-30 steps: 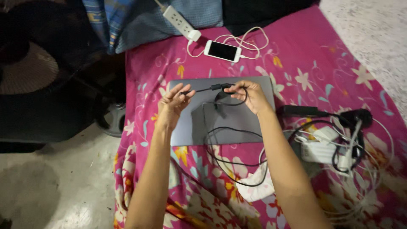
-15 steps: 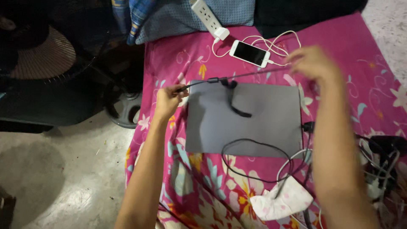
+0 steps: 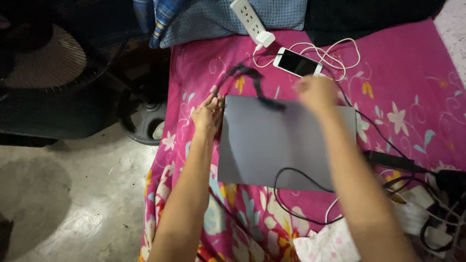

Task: The person wipes a smartphone and a laptop with a white cloth, then connects both devices to chargers. The smartphone is cleaned first, followed by the laptop lid and screen. Both devices are then plugged into a power strip.

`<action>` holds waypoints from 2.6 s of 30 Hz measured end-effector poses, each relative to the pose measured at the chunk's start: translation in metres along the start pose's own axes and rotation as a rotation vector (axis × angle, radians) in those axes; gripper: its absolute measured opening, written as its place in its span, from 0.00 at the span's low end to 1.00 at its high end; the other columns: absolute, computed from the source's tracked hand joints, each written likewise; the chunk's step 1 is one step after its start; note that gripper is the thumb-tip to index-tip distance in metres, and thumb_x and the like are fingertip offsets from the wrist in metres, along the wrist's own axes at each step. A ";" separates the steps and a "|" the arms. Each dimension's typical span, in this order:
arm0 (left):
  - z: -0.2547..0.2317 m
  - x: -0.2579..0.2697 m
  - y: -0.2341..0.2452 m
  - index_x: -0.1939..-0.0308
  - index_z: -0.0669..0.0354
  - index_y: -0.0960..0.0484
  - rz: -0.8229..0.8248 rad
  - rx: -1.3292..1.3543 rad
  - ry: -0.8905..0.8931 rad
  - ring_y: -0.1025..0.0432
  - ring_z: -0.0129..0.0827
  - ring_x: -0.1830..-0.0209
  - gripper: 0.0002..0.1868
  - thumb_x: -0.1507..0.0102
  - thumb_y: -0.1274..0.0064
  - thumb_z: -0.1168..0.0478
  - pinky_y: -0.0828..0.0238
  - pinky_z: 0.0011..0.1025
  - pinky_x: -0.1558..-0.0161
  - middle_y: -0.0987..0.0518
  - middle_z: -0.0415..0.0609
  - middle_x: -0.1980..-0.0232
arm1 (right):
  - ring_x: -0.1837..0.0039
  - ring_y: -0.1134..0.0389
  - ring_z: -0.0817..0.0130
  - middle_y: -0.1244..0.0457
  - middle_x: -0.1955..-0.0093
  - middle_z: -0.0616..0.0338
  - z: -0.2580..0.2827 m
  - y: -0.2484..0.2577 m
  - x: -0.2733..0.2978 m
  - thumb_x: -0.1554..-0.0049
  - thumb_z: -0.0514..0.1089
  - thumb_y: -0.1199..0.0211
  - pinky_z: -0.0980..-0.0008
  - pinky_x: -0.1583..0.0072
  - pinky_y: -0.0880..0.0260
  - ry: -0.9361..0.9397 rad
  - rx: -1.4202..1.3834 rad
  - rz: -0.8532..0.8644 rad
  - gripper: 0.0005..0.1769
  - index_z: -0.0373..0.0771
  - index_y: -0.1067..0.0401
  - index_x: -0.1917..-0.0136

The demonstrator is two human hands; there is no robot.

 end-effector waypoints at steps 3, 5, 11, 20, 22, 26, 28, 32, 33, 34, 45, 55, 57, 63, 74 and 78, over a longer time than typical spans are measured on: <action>0.008 -0.010 0.003 0.42 0.72 0.19 -0.059 0.067 -0.059 0.22 0.29 0.66 0.16 0.35 0.46 0.73 0.21 0.23 0.65 0.16 0.52 0.56 | 0.49 0.27 0.53 0.28 0.54 0.54 0.081 -0.046 0.016 0.44 0.45 0.34 0.56 0.45 0.29 0.378 -0.315 0.042 0.06 0.43 0.19 0.56; 0.009 -0.012 0.006 0.43 0.71 0.19 -0.071 0.087 -0.083 0.21 0.32 0.66 0.17 0.36 0.46 0.74 0.21 0.23 0.64 0.15 0.54 0.56 | 0.47 0.29 0.52 0.29 0.53 0.53 0.120 -0.066 0.021 0.45 0.42 0.36 0.55 0.45 0.29 0.471 -0.348 -0.003 0.06 0.42 0.19 0.55; 0.004 -0.006 -0.009 0.42 0.72 0.19 0.025 0.097 -0.113 0.21 0.32 0.65 0.18 0.36 0.47 0.75 0.22 0.23 0.64 0.16 0.52 0.59 | 0.42 0.32 0.51 0.30 0.48 0.51 0.158 -0.108 -0.002 0.37 0.48 0.44 0.49 0.42 0.32 0.296 -0.186 0.197 0.14 0.39 0.21 0.51; 0.013 -0.015 -0.006 0.40 0.69 0.19 -0.016 0.055 -0.121 0.24 0.30 0.69 0.18 0.35 0.45 0.72 0.24 0.23 0.67 0.17 0.52 0.63 | 0.43 0.32 0.41 0.31 0.49 0.43 0.155 -0.132 -0.023 0.35 0.54 0.51 0.42 0.41 0.35 0.245 -0.074 0.373 0.22 0.37 0.23 0.54; 0.013 -0.019 -0.011 0.37 0.72 0.18 0.132 0.162 -0.189 0.29 0.26 0.71 0.19 0.33 0.43 0.73 0.32 0.21 0.70 0.19 0.49 0.63 | 0.43 0.31 0.41 0.31 0.49 0.42 0.152 -0.127 -0.024 0.35 0.54 0.52 0.42 0.41 0.35 0.175 -0.122 0.408 0.22 0.37 0.24 0.53; 0.027 -0.013 -0.016 0.38 0.70 0.21 0.002 0.258 -0.057 0.22 0.31 0.64 0.21 0.36 0.45 0.73 0.22 0.26 0.58 0.16 0.51 0.58 | 0.43 0.32 0.40 0.32 0.50 0.41 0.149 -0.107 -0.021 0.35 0.55 0.52 0.42 0.42 0.35 0.112 -0.241 0.378 0.22 0.37 0.25 0.51; 0.029 -0.002 -0.022 0.38 0.69 0.22 0.012 0.313 -0.031 0.21 0.34 0.60 0.21 0.35 0.46 0.72 0.21 0.28 0.54 0.16 0.53 0.56 | 0.43 0.32 0.39 0.32 0.50 0.41 0.153 -0.099 -0.021 0.35 0.56 0.52 0.42 0.44 0.35 0.118 -0.245 0.353 0.22 0.38 0.25 0.50; 0.025 0.011 -0.027 0.37 0.66 0.23 0.095 0.343 0.019 0.20 0.36 0.57 0.21 0.34 0.48 0.68 0.22 0.30 0.54 0.16 0.53 0.53 | 0.44 0.33 0.38 0.31 0.51 0.42 0.158 -0.093 -0.017 0.35 0.56 0.51 0.41 0.45 0.35 0.110 -0.234 0.354 0.21 0.40 0.26 0.49; 0.025 0.014 -0.028 0.37 0.66 0.23 0.087 0.340 0.020 0.20 0.36 0.57 0.20 0.34 0.48 0.68 0.22 0.30 0.53 0.16 0.53 0.53 | 0.44 0.33 0.37 0.31 0.51 0.42 0.157 -0.092 -0.016 0.35 0.56 0.51 0.41 0.46 0.35 0.109 -0.234 0.353 0.20 0.41 0.26 0.48; 0.023 0.015 -0.029 0.37 0.66 0.23 0.081 0.334 0.020 0.21 0.36 0.56 0.20 0.33 0.48 0.68 0.22 0.30 0.53 0.16 0.54 0.53 | 0.45 0.32 0.38 0.31 0.51 0.42 0.156 -0.091 -0.016 0.35 0.56 0.51 0.42 0.46 0.35 0.109 -0.236 0.356 0.20 0.40 0.26 0.48; 0.002 0.038 -0.051 0.40 0.66 0.21 0.051 0.311 -0.006 0.20 0.36 0.58 0.18 0.35 0.46 0.68 0.21 0.30 0.55 0.15 0.55 0.53 | 0.51 0.32 0.39 0.33 0.57 0.40 0.156 -0.072 -0.021 0.34 0.52 0.51 0.45 0.50 0.35 0.195 -0.343 0.288 0.18 0.38 0.26 0.49; -0.010 0.050 -0.075 0.38 0.71 0.23 0.092 0.384 -0.039 0.20 0.36 0.59 0.20 0.35 0.46 0.71 0.20 0.27 0.56 0.16 0.60 0.52 | 0.59 0.31 0.52 0.34 0.63 0.47 0.152 -0.044 -0.020 0.33 0.52 0.50 0.54 0.53 0.34 0.232 -0.506 0.255 0.19 0.38 0.23 0.50; -0.014 0.055 -0.080 0.38 0.71 0.22 0.085 0.362 -0.049 0.20 0.35 0.60 0.20 0.35 0.45 0.71 0.21 0.26 0.58 0.16 0.59 0.52 | 0.62 0.33 0.55 0.37 0.66 0.46 0.147 -0.044 -0.023 0.32 0.52 0.50 0.56 0.55 0.36 0.176 -0.465 0.262 0.20 0.34 0.26 0.51; -0.029 0.069 -0.095 0.38 0.70 0.21 0.096 0.270 -0.100 0.21 0.30 0.60 0.20 0.35 0.43 0.69 0.23 0.24 0.61 0.14 0.56 0.53 | 0.64 0.38 0.67 0.40 0.68 0.53 0.141 -0.036 -0.027 0.32 0.49 0.50 0.61 0.57 0.38 0.256 -0.570 0.229 0.19 0.31 0.27 0.52; -0.043 0.087 -0.115 0.39 0.70 0.20 0.142 0.223 -0.148 0.20 0.29 0.60 0.20 0.35 0.43 0.69 0.24 0.23 0.62 0.14 0.55 0.53 | 0.68 0.45 0.77 0.45 0.72 0.61 0.125 -0.023 -0.031 0.31 0.48 0.48 0.68 0.64 0.45 0.295 -0.679 0.177 0.19 0.30 0.27 0.55; -0.043 0.098 -0.118 0.40 0.71 0.20 0.138 0.171 -0.183 0.21 0.27 0.61 0.20 0.36 0.42 0.69 0.22 0.24 0.59 0.14 0.55 0.51 | 0.69 0.45 0.79 0.43 0.71 0.64 0.119 -0.020 -0.036 0.31 0.48 0.47 0.70 0.66 0.45 0.257 -0.732 0.168 0.19 0.30 0.26 0.53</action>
Point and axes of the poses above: each hand's wrist, its own x-axis away from the middle knuckle, its own y-axis out of the back of the hand, z = x × y, the point moved 4 cm from there along -x, towards the middle knuckle
